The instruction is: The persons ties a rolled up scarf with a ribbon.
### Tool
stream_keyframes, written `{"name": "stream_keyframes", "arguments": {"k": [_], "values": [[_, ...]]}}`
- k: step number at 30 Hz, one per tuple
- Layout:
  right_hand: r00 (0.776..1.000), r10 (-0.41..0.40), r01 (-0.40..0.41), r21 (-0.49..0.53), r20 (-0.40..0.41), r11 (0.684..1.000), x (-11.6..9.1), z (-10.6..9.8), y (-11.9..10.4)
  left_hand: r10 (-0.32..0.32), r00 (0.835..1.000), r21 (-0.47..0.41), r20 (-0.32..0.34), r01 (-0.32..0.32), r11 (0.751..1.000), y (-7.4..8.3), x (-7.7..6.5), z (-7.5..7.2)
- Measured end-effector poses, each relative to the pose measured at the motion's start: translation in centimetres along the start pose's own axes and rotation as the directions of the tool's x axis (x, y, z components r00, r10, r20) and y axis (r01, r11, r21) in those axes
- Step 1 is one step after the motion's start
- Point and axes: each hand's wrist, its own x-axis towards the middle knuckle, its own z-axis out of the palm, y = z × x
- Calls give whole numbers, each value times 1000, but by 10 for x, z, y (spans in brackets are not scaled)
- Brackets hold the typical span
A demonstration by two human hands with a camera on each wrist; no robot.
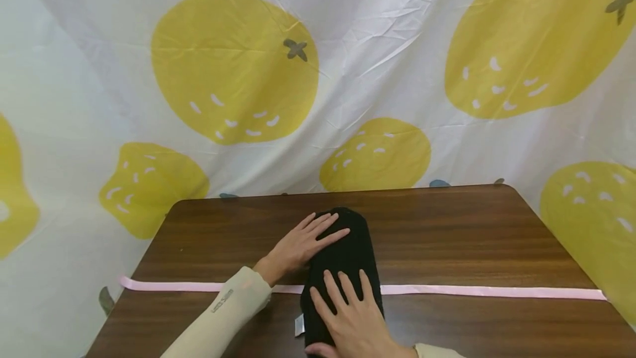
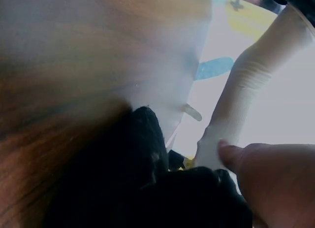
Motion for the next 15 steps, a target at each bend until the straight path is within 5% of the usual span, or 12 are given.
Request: {"name": "stream_keyframes", "arguments": {"k": [4, 8, 15], "values": [[997, -9, 16, 93, -75, 996, 1, 2, 5, -37, 999, 1, -11, 37, 999, -3, -5, -5], [998, 6, 9, 213, -67, 977, 3, 0, 16, -75, 996, 1, -39, 75, 997, -10, -10, -9], [993, 48, -19, 256, -107, 967, 2, -3, 46, -106, 988, -35, -111, 102, 994, -22, -23, -15]]}}
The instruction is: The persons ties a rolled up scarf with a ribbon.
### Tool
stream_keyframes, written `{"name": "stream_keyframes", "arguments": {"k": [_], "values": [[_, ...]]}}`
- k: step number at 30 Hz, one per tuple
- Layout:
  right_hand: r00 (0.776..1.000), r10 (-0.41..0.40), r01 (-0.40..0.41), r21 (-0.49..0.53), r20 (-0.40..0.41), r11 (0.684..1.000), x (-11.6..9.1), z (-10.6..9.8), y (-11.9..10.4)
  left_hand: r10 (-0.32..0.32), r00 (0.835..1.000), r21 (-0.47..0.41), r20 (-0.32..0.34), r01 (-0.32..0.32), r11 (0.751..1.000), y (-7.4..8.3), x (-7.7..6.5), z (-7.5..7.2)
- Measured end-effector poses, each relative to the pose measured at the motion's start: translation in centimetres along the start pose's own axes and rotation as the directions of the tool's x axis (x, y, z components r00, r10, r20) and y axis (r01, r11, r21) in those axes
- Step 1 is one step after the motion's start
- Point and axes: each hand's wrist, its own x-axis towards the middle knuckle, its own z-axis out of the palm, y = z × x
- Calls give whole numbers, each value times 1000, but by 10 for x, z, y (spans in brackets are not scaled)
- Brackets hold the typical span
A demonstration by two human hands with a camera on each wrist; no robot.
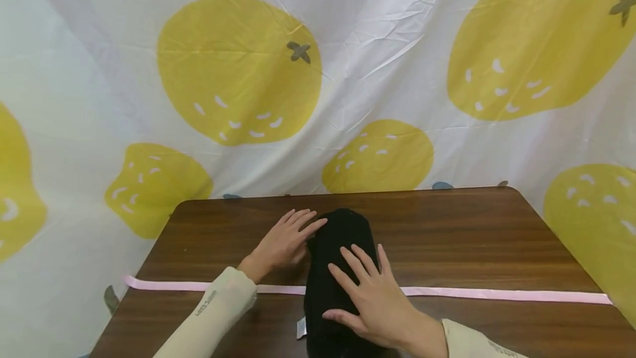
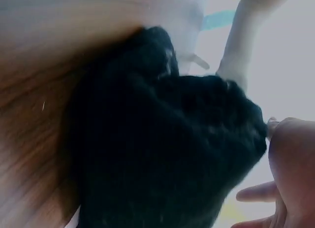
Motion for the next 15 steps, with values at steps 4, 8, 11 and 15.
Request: {"name": "stream_keyframes", "arguments": {"k": [4, 8, 11, 15], "values": [[1000, -3, 3, 12, -15, 1000, -1, -2, 12, -38, 999, -33, 7, 38, 999, -6, -8, -4], [1000, -2, 2, 18, -23, 1000, -2, -4, 21, -78, 997, -65, 16, 79, 995, -11, -16, -10], [999, 8, -8, 19, -38, 1000, -2, -6, 31, -104, 995, -87, -8, 102, 991, -14, -22, -13], [997, 34, -32, 37, -74, 999, -2, -8, 47, -159, 987, -136, -21, 155, 979, -17, -30, -16]]}}
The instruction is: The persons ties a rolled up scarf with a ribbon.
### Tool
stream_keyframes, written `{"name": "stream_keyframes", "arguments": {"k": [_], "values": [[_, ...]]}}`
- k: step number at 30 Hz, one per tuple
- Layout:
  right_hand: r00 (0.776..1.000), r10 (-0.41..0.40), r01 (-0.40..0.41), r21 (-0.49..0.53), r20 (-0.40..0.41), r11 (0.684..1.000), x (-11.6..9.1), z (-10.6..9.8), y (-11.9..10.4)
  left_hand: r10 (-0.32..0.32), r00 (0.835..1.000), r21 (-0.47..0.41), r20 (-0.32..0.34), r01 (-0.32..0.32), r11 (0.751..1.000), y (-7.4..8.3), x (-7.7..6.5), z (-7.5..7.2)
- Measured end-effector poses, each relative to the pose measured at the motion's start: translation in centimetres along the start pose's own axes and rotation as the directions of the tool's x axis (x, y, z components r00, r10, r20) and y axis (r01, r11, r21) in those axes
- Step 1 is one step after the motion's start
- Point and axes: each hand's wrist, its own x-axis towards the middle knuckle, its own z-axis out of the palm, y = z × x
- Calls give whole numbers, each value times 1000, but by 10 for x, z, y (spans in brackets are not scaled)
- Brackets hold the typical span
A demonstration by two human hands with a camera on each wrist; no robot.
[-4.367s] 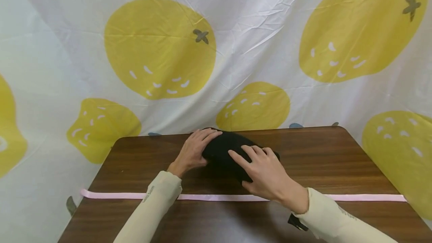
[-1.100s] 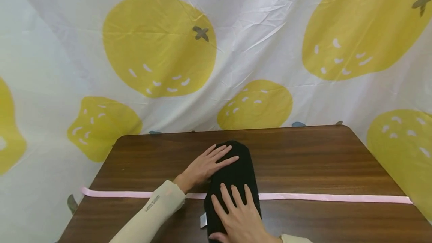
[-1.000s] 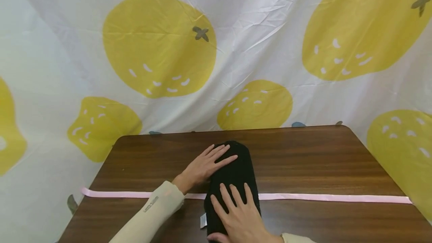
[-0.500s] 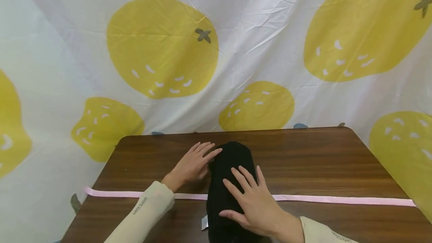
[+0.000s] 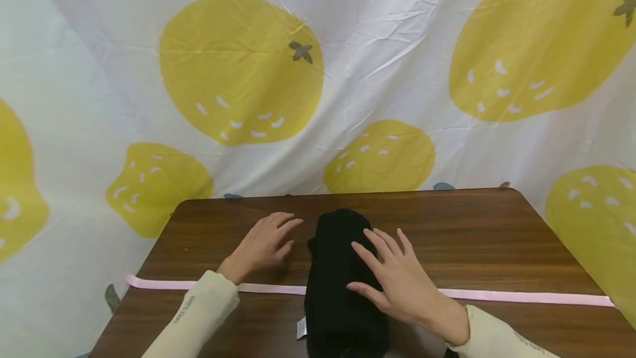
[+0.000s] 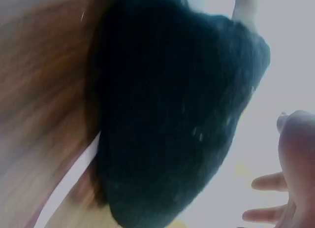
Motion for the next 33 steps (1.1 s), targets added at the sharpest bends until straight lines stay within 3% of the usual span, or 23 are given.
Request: {"name": "stream_keyframes", "arguments": {"k": [7, 10, 14, 17, 20, 23, 28, 33], "values": [[995, 87, -82, 85, -58, 993, 0, -4, 26, -110, 989, -85, 95, 118, 989, 0, -11, -7], [992, 106, -98, 110, -67, 989, -1, -5, 35, -169, 968, -156, 186, 199, 967, 1, -15, -10], [993, 107, -99, 161, -43, 982, -3, -5, 44, -236, 923, -221, 303, 309, 925, 2, -20, -12], [992, 122, -123, 236, 18, 964, -4, -4, 48, -250, 903, -245, 349, 345, 906, 1, -22, -10], [985, 142, -168, 333, 101, 928, -5, 0, 55, -230, 894, -294, 384, 354, 888, 0, -23, -6], [971, 158, -219, 406, 179, 887, -6, 6, 63, -213, 874, -374, 436, 392, 841, -1, -23, -3], [937, 177, -308, 470, 302, 827, -10, 15, 79, -211, 829, -475, 517, 484, 735, -4, -26, -1], [892, 153, -382, 527, 426, 760, -13, 22, 87, -177, 808, -520, 562, 512, 684, -3, -29, 2]]}}
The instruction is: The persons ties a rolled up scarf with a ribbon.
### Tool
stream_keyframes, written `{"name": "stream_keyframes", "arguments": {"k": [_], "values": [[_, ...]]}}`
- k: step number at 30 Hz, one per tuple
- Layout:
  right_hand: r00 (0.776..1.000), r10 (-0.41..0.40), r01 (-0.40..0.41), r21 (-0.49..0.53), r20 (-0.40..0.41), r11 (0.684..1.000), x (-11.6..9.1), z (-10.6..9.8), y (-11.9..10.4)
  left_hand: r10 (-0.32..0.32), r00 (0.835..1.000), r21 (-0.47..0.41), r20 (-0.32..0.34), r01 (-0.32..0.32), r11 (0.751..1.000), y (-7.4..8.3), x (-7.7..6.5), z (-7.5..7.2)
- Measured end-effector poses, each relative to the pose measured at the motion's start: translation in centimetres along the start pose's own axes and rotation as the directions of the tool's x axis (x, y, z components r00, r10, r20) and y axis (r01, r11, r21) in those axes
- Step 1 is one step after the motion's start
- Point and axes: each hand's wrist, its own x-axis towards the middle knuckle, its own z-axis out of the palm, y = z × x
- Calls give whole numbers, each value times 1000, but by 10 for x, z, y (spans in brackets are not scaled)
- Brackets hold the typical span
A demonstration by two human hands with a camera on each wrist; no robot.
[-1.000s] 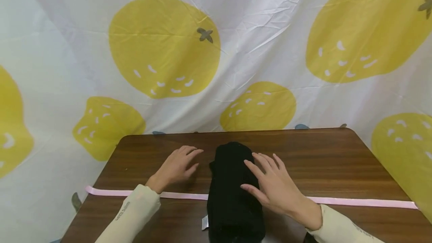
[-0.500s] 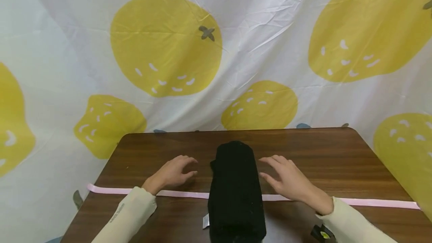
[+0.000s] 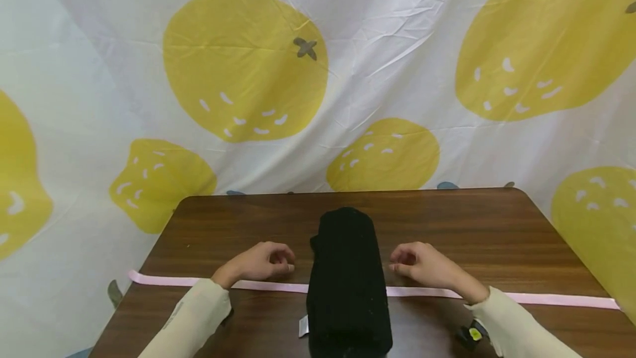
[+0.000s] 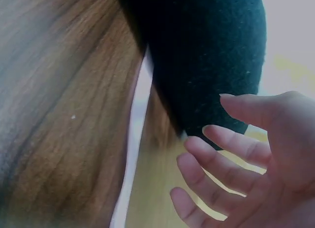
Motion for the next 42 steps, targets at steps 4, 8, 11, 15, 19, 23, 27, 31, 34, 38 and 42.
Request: {"name": "stream_keyframes", "arguments": {"k": [4, 8, 11, 15, 19, 23, 27, 31, 34, 38, 42], "values": [[998, 8, -12, 58, 66, 998, 1, 6, 5, 14, 999, -24, 40, -13, 1000, 1, -1, 4], [991, -27, 15, 95, 132, 995, 3, 15, 7, 44, 996, -21, 77, -43, 999, 2, 0, 8], [984, -59, 43, 98, 168, 994, 4, 19, 8, 56, 994, -8, 93, -55, 998, 2, 1, 11], [981, -61, 45, 90, 183, 995, 6, 22, 8, 45, 994, -3, 104, -45, 999, 2, 2, 12], [982, -39, 22, 91, 187, 996, 7, 23, 8, 34, 992, -6, 122, -34, 999, 1, 4, 13], [983, -15, -2, 92, 180, 996, 7, 25, 6, 29, 992, -14, 127, -27, 1000, 1, 4, 15], [984, 11, -28, 91, 180, 995, 7, 27, 5, 24, 993, -2, 113, -24, 1000, 1, 4, 18], [982, 25, -42, 88, 187, 995, 7, 28, 4, 32, 995, 23, 98, -34, 999, 1, 5, 19], [983, 25, -40, 77, 181, 996, 7, 29, 3, 40, 996, 41, 83, -43, 998, 2, 6, 21], [986, 24, -28, 25, 164, 999, 7, 33, 2, 44, 997, 79, 65, -49, 996, 2, 7, 23], [988, 27, -21, -42, 153, 999, 8, 36, 1, 35, 998, 114, 57, -42, 993, 2, 7, 24]]}}
